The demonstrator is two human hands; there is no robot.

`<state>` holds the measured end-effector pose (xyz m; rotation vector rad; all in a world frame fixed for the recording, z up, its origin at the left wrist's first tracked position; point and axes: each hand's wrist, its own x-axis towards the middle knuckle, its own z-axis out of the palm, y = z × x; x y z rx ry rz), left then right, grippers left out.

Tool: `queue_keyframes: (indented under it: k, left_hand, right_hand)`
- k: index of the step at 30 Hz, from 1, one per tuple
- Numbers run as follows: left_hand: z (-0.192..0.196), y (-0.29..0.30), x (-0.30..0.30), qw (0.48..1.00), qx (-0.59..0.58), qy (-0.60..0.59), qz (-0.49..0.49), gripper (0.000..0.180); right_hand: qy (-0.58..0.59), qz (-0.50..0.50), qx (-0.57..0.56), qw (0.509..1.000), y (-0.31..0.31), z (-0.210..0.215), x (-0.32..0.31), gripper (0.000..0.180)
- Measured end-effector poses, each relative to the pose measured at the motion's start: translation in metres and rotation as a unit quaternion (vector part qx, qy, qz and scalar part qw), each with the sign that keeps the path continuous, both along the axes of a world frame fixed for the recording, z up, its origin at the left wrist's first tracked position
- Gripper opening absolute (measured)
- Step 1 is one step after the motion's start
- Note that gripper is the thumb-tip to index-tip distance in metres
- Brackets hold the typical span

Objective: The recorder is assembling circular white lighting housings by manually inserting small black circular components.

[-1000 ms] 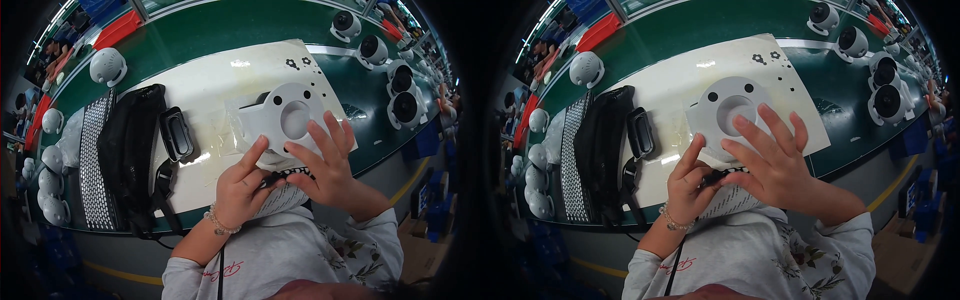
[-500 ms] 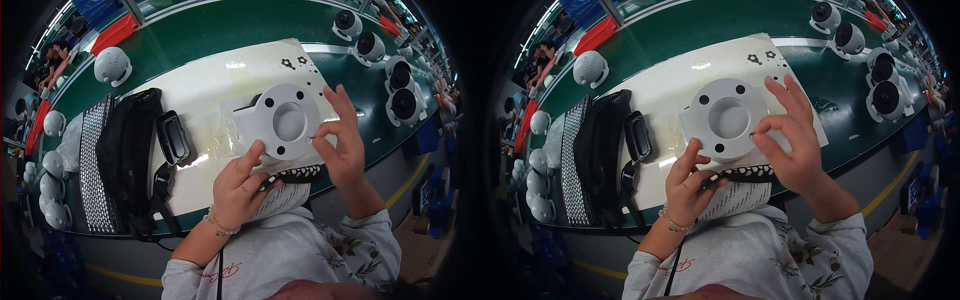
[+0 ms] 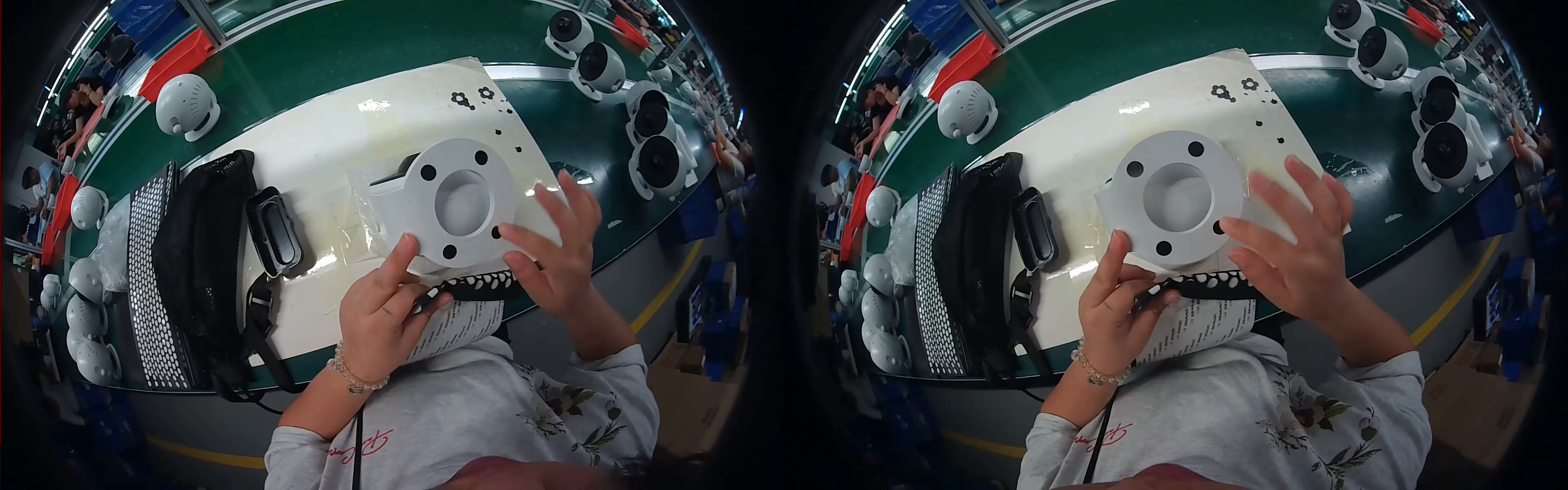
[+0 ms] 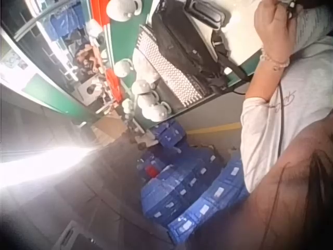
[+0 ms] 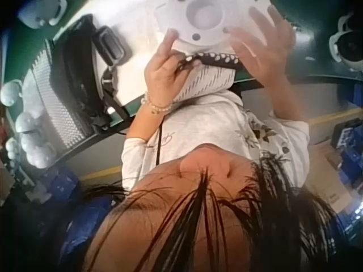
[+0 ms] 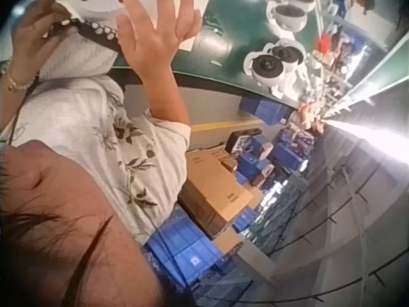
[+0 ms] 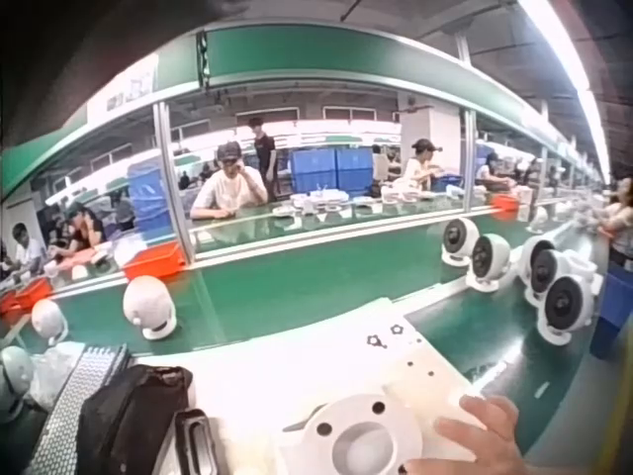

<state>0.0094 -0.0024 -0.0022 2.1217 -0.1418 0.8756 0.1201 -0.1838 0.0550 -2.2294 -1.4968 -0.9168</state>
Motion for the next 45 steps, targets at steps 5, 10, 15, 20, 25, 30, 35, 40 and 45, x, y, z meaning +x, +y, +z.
queue_keyframes:
  k: [5, 10, 15, 20, 25, 30, 35, 40, 45]
  left_hand:
    - [0.005, 0.002, -0.002, 1.0, -0.001, 0.006, 0.003, 0.023]
    - [0.013, 0.021, -0.021, 0.999, -0.004, -0.021, -0.04, 0.029]
    - [0.01, 0.048, -0.046, 0.999, -0.047, 0.004, 0.022, 0.026]
    - [0.01, 0.062, -0.065, 0.991, -0.103, 0.028, 0.079, 0.024]
    - [0.0, 0.079, -0.079, 0.987, -0.132, 0.031, 0.09, 0.023]
    - [-0.004, 0.082, -0.09, 0.979, -0.182, 0.082, 0.048, 0.026]
    - [-0.007, 0.085, -0.087, 0.977, -0.193, 0.071, 0.057, 0.026]
    - [-0.002, 0.082, -0.087, 0.958, -0.249, 0.135, 0.044, 0.028]
    - [-0.021, 0.074, -0.091, 0.948, -0.29, 0.134, 0.017, 0.037]
  right_hand:
    - [0.766, 0.109, 0.234, 0.589, 0.018, -0.006, 0.012, 0.035]
    - [0.713, 0.148, 0.264, 0.633, 0.039, 0.019, 0.042, 0.03]
    - [0.321, 0.014, 0.145, 0.936, 0.132, 0.014, 0.124, 0.023]
    - [-0.046, -0.137, -0.112, 0.983, 0.208, -0.052, 0.218, 0.017]
    - [0.036, -0.226, -0.361, 0.904, 0.272, -0.054, 0.221, 0.012]
    - [0.183, 0.108, -0.233, 0.949, 0.362, -0.052, 0.115, 0.021]
    - [0.257, 0.022, -0.212, 0.943, 0.435, -0.058, 0.094, 0.055]
    - [0.052, -0.012, -0.131, 0.99, 0.412, -0.055, 0.109, 0.041]
    - [0.094, 0.118, -0.043, 0.988, 0.324, 0.008, 0.138, 0.026]
